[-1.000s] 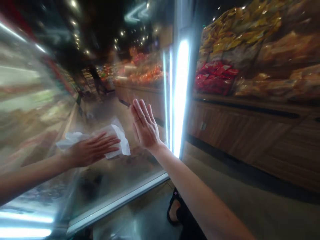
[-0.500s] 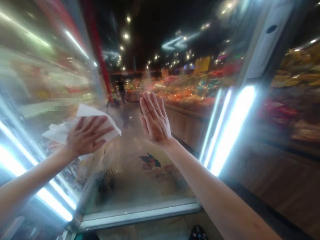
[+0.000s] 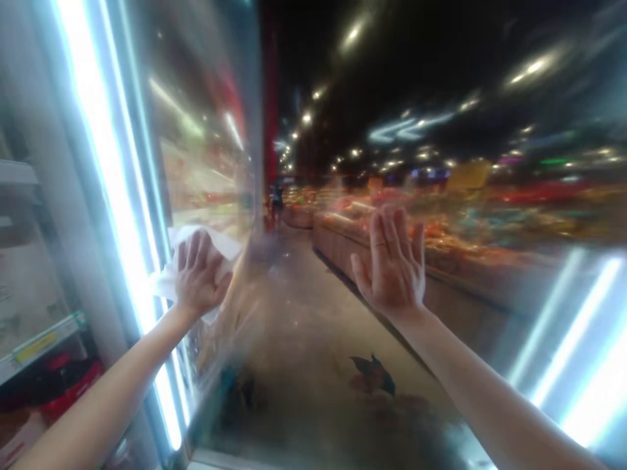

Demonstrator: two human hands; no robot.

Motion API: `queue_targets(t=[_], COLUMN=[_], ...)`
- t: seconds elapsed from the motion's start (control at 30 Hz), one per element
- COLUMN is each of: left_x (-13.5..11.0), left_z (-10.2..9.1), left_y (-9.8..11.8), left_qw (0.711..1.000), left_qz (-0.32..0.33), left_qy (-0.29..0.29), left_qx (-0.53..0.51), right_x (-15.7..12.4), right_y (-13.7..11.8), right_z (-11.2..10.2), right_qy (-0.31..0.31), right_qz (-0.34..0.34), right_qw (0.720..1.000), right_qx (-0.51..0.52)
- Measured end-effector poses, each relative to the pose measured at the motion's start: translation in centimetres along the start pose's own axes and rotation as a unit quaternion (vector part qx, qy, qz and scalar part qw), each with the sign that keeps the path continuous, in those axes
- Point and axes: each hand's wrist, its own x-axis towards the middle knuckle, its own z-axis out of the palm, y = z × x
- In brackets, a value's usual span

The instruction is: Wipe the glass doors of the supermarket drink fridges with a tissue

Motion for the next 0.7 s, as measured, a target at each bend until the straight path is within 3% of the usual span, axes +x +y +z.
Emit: queue_targets(t=[0.1, 0.17, 0.27, 0.33, 0.4, 0.5, 0.57, 0.63, 0.7], left_x=[2.6, 0.5, -4.6, -5.0, -1.5, 6.0, 7.9, 5.8, 1.4], left_z=[-0.6, -0.2, 1.0, 1.3, 1.0, -0.3, -0.7, -0.4, 0.5], left_y=[-0.9, 0.0, 1.8, 1.9, 0.8, -1.3, -1.4, -0.3, 1.3], left_qw=[0.997, 0.997, 0.999, 0.999, 0.998, 0.995, 0.994, 0.993, 0.995], left_qz=[-0.072, -0.074, -0.048, -0.036, -0.047, -0.088, -0.091, -0.093, -0.085], left_qy=[0.037, 0.029, 0.018, 0.024, 0.033, 0.022, 0.003, -0.017, -0.026], left_qx=[0.01, 0.006, -0.001, -0.002, 0.005, 0.035, 0.056, 0.067, 0.052], right_x=[-0.5, -0.3, 1.2, 3.0, 5.0, 7.5, 8.3, 8.4, 8.3], right_y=[1.4, 1.5, -0.4, -2.7, -5.2, -8.1, -9.1, -9.4, -9.4], right_z=[0.6, 1.0, 1.4, 1.7, 2.1, 2.9, 3.5, 3.9, 4.0], right_qy=[0.021, 0.027, 0.018, 0.003, -0.008, -0.012, -0.009, -0.008, -0.013], right_qz=[-0.015, -0.011, -0.017, -0.049, -0.082, -0.111, -0.107, -0.098, -0.091], right_qw=[1.0, 1.0, 0.999, 0.998, 0.995, 0.992, 0.993, 0.994, 0.994], right_qx=[0.005, 0.008, 0.028, 0.042, 0.051, 0.059, 0.059, 0.058, 0.059])
